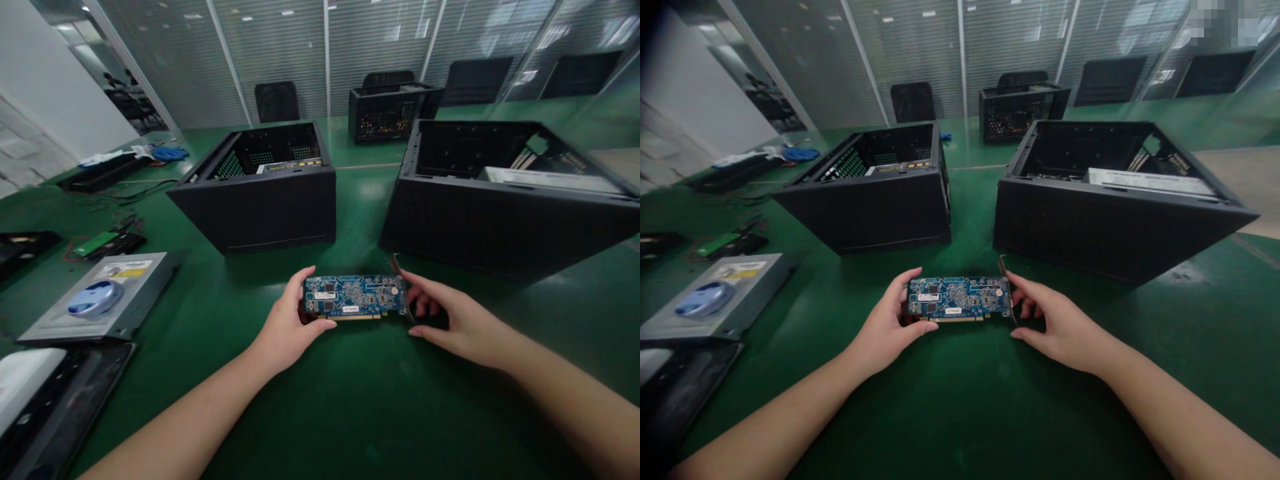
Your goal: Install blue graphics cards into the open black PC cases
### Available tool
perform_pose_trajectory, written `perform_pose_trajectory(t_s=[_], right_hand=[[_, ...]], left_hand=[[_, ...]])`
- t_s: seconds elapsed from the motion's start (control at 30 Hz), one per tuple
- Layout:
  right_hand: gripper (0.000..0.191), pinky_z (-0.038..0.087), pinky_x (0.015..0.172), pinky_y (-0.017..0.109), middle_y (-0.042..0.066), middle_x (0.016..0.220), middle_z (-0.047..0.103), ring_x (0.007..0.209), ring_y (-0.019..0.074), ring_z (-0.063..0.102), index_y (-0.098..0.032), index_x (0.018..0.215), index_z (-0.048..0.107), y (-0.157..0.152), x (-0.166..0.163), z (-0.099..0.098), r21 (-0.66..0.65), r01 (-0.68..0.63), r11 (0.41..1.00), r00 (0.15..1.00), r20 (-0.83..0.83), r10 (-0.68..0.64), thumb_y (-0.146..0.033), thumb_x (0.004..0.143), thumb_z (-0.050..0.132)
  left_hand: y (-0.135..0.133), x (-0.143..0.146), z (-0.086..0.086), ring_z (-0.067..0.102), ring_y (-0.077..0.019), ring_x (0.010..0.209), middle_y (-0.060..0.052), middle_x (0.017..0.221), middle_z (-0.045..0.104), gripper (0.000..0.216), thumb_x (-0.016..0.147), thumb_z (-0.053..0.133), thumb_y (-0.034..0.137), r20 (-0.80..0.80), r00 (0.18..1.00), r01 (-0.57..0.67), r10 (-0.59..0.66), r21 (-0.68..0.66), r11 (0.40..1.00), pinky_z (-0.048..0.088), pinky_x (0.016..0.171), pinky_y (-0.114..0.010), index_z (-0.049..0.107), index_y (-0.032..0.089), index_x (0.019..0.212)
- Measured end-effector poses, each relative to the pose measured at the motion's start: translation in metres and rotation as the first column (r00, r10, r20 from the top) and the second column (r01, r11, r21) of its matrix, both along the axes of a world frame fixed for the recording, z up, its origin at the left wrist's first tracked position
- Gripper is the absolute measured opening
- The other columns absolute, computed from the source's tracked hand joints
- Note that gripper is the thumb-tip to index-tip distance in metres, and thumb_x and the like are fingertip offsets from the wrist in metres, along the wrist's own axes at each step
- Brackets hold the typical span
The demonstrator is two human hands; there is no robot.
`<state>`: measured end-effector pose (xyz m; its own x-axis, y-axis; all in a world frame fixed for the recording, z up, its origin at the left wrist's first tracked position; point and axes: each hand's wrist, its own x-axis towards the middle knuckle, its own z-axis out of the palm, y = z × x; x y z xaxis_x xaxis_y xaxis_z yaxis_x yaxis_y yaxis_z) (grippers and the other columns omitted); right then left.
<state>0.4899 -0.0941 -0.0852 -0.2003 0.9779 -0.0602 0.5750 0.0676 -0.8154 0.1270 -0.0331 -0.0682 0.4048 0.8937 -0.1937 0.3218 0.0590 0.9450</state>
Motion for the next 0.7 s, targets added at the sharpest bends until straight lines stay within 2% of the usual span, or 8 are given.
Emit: perform_pose_trajectory(t_s=[0.13, 0.4, 0.5, 0.6, 0.7], right_hand=[[0.099, 0.068, 0.09, 0.048, 0.011, 0.131, 0.077, 0.098, 0.0277, 0.072, -0.035, 0.182, 0.049, -0.001, 0.002, 0.0, 0.0, 0.014, 1.0, 1.0, -0.025, -0.014, -0.047, 0.092, 0.09], [0.093, 0.071, 0.083, 0.045, 0.009, 0.123, 0.077, 0.092, 0.0251, 0.073, -0.035, 0.18, 0.052, -0.002, -0.001, -0.007, 0.101, 0.024, 0.995, 0.998, -0.068, -0.017, -0.041, 0.095, 0.088], [0.09, 0.072, 0.083, 0.041, 0.006, 0.121, 0.076, 0.091, 0.0228, 0.074, -0.042, 0.181, 0.05, -0.003, -0.003, -0.006, 0.176, -0.002, 0.984, 0.995, -0.094, 0.019, -0.039, 0.1, 0.086], [0.093, 0.073, 0.086, 0.037, 0.002, 0.122, 0.075, 0.092, 0.0203, 0.075, -0.053, 0.181, 0.045, -0.006, -0.007, -0.004, 0.248, -0.007, 0.969, 0.991, -0.127, 0.04, -0.04, 0.1, 0.089], [0.095, 0.074, 0.09, 0.036, 0.003, 0.124, 0.076, 0.094, 0.0201, 0.077, -0.051, 0.181, 0.046, -0.008, -0.01, -0.001, 0.255, 0.059, 0.965, 0.977, -0.211, -0.004, -0.049, 0.099, 0.092]], left_hand=[[-0.001, -0.002, -0.002, 0.072, -0.0389, 0.144, -0.014, 0.155, 0.07, 0.093, 0.083, 0.095, 0.033, -0.016, 1.0, -0.009, 0.009, -0.008, 1.0, 0.062, 0.126, -0.067, 0.047, 0.033, 0.163], [-0.003, 0.004, 0.006, 0.075, -0.0357, 0.131, -0.012, 0.144, 0.074, 0.088, 0.08, 0.095, 0.036, 0.004, 0.998, -0.055, 0.055, -0.031, 0.998, 0.062, 0.119, -0.062, 0.048, 0.028, 0.153], [-0.005, 0.005, 0.009, 0.075, -0.0334, 0.129, -0.012, 0.141, 0.075, 0.089, 0.08, 0.096, 0.036, 0.023, 0.998, -0.065, 0.066, -0.026, 0.998, 0.062, 0.115, -0.056, 0.046, 0.026, 0.152], [-0.005, 0.005, 0.007, 0.076, -0.0312, 0.126, -0.011, 0.138, 0.075, 0.09, 0.079, 0.097, 0.036, 0.063, 0.995, -0.079, 0.079, -0.002, 0.997, 0.064, 0.105, -0.047, 0.046, 0.025, 0.152], [-0.005, 0.003, 0.003, 0.077, -0.0296, 0.12, -0.011, 0.136, 0.076, 0.09, 0.078, 0.099, 0.037, 0.083, 0.993, -0.084, 0.081, 0.037, 0.996, 0.064, 0.093, -0.04, 0.047, 0.025, 0.15]])
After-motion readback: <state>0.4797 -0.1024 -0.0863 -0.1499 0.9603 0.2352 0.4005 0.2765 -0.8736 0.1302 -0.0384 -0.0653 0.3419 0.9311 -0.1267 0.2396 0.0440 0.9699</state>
